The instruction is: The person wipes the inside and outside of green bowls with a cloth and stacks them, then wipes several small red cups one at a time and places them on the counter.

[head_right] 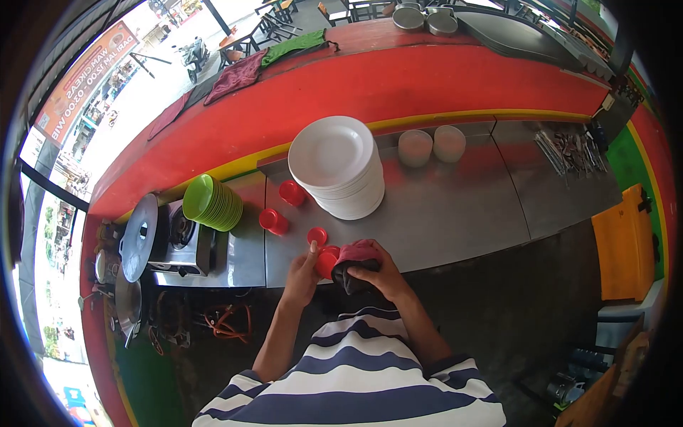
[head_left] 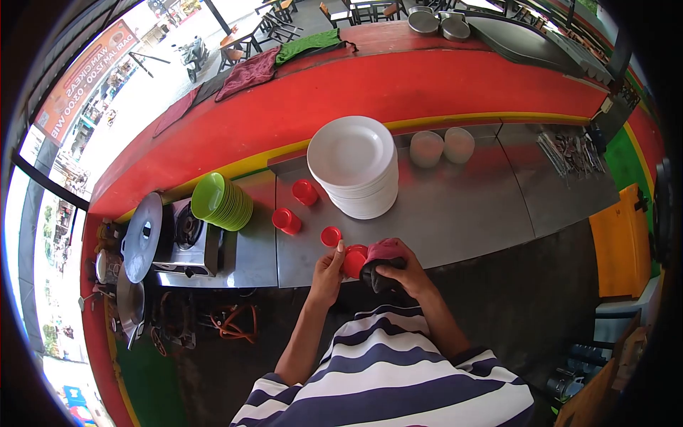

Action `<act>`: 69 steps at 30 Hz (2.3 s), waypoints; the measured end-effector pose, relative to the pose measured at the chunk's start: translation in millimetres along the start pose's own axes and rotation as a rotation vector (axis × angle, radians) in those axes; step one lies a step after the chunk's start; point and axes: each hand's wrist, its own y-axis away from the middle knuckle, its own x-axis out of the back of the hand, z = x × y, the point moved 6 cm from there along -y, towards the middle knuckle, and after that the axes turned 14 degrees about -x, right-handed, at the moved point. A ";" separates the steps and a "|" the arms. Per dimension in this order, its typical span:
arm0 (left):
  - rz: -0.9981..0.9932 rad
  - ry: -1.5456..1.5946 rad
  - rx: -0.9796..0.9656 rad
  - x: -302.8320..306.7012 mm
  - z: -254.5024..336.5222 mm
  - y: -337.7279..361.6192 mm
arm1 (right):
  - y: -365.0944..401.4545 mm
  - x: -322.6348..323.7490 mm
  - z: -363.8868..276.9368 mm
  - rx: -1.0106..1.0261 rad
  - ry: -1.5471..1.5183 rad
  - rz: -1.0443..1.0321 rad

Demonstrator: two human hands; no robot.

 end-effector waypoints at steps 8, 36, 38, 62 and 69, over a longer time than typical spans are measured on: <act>-0.197 -0.183 0.006 -28.4 -9.6 23.9 | 1.2 29.7 9.0 -0.025 -0.121 0.246; 0.220 -0.043 -0.021 45.8 -8.0 32.6 | -51.8 -22.1 52.8 0.121 0.271 0.259; 0.230 -0.035 -0.029 53.8 0.9 27.1 | -59.1 -34.5 49.5 0.158 0.344 0.229; -0.008 -0.085 -0.045 204.9 44.8 -26.8 | -134.6 -136.9 75.5 -0.034 0.780 0.374; -0.336 -0.545 -0.161 227.4 30.3 -51.1 | -129.0 -138.1 168.4 -0.223 0.652 0.293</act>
